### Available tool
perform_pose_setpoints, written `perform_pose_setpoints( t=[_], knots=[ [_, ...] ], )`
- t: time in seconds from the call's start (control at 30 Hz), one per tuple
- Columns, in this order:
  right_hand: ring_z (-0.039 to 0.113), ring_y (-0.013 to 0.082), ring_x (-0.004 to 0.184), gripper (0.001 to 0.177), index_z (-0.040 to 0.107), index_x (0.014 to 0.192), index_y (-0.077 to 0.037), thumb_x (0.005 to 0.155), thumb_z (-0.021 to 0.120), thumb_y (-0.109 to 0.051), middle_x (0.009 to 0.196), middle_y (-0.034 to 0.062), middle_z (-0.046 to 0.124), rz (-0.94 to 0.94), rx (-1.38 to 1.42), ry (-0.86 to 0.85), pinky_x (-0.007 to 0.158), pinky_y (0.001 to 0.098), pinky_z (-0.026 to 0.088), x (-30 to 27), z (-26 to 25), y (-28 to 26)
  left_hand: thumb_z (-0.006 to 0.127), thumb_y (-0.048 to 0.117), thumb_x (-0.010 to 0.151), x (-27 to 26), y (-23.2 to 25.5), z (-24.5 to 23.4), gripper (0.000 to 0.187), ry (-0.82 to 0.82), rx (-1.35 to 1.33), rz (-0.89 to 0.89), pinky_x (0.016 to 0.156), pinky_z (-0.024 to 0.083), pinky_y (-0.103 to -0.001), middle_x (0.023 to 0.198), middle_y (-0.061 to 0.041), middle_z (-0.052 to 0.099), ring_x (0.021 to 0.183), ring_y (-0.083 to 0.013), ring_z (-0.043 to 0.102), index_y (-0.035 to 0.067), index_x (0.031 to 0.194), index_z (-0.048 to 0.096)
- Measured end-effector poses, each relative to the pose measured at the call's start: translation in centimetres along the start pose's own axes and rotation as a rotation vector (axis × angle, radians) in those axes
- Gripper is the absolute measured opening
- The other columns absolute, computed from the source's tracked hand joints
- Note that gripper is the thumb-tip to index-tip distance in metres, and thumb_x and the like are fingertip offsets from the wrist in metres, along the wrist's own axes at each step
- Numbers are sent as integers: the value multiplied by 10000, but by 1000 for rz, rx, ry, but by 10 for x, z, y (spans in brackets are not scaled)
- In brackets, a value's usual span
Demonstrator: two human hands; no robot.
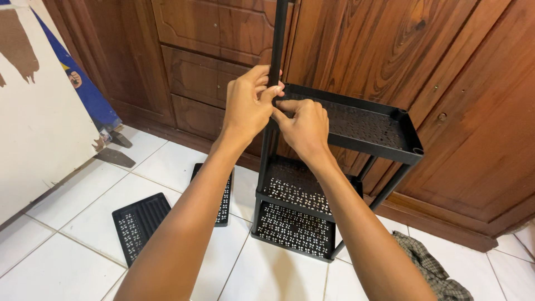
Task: The person assembles a black metal shelving unit by inserting vertical poles into the corners of perforated trays. They repeatedly insert and remove the poles, adjusting the trays and checking fit. The unit remains partially assembled with trays and poles visible on the floor.
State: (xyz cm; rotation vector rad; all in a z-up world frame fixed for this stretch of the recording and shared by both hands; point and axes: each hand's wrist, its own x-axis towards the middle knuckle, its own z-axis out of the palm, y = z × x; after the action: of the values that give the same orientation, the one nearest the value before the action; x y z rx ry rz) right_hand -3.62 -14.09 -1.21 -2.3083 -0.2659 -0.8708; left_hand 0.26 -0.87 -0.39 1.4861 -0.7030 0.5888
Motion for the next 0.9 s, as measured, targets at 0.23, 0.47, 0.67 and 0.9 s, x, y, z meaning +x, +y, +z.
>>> perform_pose_setpoints(
  t=[0.23,0.47,0.67,0.9],
  knots=[
    [636,154,487,287,834,1001,-150,858,777,-392,565,66,688,108,3,-154,555,334,489,6,-8,0,675,-62,915,2,8,-4,275,-60,-2,-94,763,634,-271,1019,-138,771,879,-168,769,-45,1189,657],
    [669,175,508,398,809,1056,-107,793,823,-405,606,97,715,53,-3,-148,578,335,530,1,-9,4,660,-41,941,0,2,-9,257,-104,-42,-73,817,628,-268,1029,-128,762,941,-164,771,-38,1198,639],
    [748,262,653,406,787,1109,-85,789,843,-327,798,168,768,-118,-66,-144,708,366,577,-8,-18,9,641,-27,960,-4,-3,-4,275,-80,-11,-23,820,608,-268,1023,-129,753,935,-170,762,-39,1232,607],
    [767,242,826,370,794,1129,-134,792,828,-281,1076,97,790,-147,11,-189,829,364,577,-10,-34,11,666,52,976,-12,7,-10,232,-151,94,-103,786,590,-286,1015,-109,761,956,-153,759,-5,1198,630]
  ],
)
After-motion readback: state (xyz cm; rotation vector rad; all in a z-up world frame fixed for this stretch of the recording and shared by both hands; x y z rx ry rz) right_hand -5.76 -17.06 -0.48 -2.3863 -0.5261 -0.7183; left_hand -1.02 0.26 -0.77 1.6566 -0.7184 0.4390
